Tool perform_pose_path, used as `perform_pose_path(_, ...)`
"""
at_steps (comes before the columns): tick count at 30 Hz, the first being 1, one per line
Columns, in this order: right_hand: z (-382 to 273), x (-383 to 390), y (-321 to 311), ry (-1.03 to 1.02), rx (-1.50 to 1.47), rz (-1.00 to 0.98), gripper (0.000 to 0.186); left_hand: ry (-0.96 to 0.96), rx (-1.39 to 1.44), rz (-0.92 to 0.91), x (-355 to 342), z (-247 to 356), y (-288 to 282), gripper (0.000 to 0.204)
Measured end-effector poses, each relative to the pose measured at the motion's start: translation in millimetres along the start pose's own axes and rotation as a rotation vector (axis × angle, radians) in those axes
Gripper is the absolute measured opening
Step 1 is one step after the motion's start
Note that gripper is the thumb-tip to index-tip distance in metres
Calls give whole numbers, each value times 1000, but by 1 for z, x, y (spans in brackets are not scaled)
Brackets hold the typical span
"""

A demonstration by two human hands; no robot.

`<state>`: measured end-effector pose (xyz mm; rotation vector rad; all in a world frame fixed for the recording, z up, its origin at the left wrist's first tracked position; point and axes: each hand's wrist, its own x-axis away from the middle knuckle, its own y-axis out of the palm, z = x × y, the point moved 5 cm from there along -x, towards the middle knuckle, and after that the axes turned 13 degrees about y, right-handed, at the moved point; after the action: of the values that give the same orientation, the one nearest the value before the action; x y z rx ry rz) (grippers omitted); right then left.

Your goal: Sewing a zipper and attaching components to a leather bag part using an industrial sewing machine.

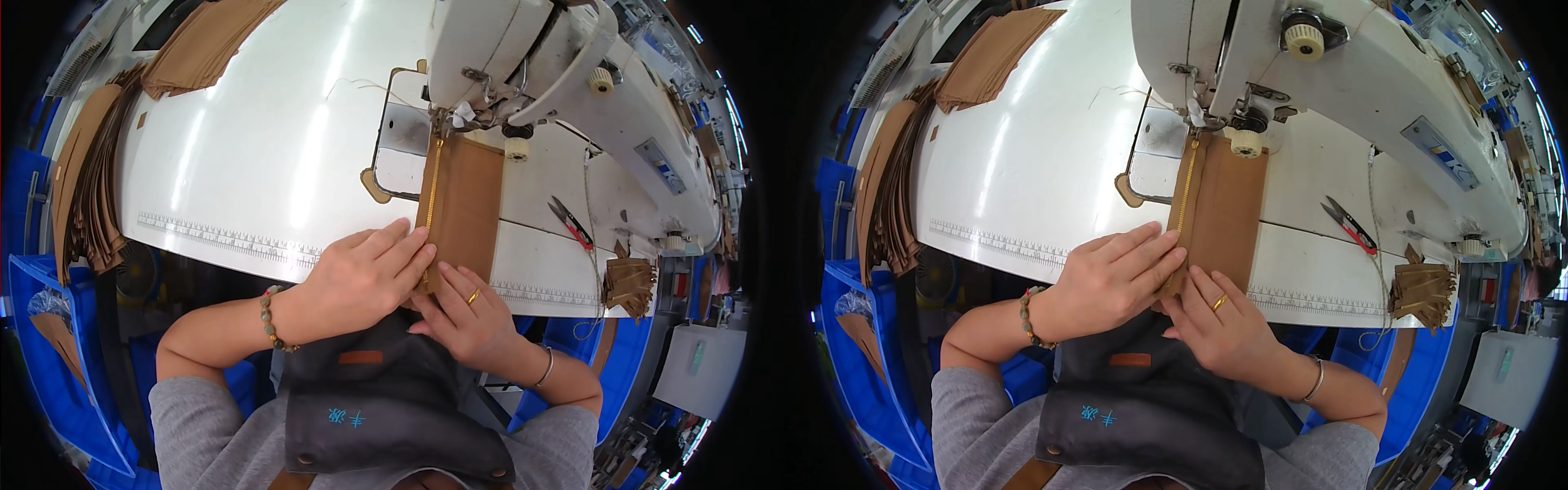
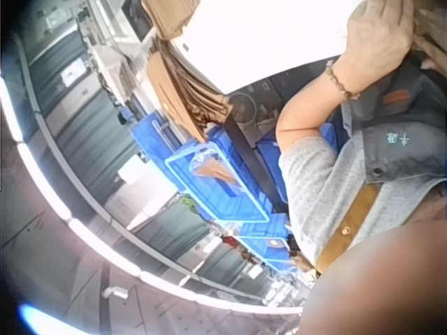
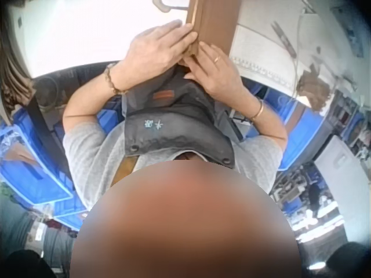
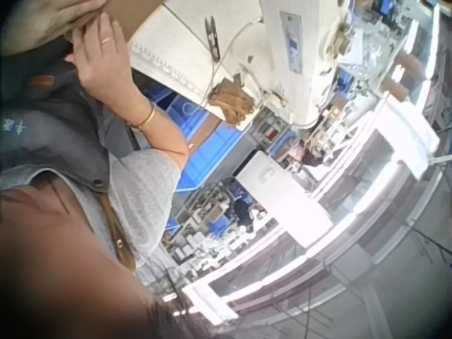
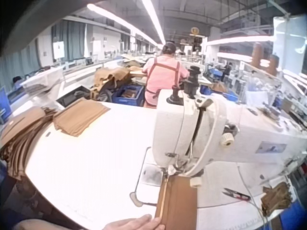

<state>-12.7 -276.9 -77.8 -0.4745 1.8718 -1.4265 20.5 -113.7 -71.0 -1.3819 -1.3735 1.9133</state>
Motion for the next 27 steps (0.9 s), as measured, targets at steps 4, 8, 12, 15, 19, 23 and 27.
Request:
perform_pose_path(4, -3, -2, -2, 4, 28, -9, 49, -43, 79, 30, -1, -3, 0, 53)
perform_pose_path(8, 4, -10, -20, 21, -49, -14, 41, -23, 92, 14, -1, -6, -2, 55)
perform_pose_path(12, 48, -40, -32, 104, -234, 10, 31, -22, 89, -26, -1, -4, -3, 58)
perform_pose_path(15, 80, -72, -18, 124, -142, 95, 32, -12, 41, -44, -2, -1, -2, 60)
perform_pose_path(19, 98, -94, 9, 175, -150, 74, 40, -16, 18, -57, -2, 1, -2, 61)
perform_pose_path(23, 100, -93, 16, 206, -218, 73, 47, -26, 38, -62, -1, 1, -2, 58)
perform_pose_path(27, 104, -91, 15, 224, -264, 72, 51, -26, 17, -65, -1, 1, -2, 54)
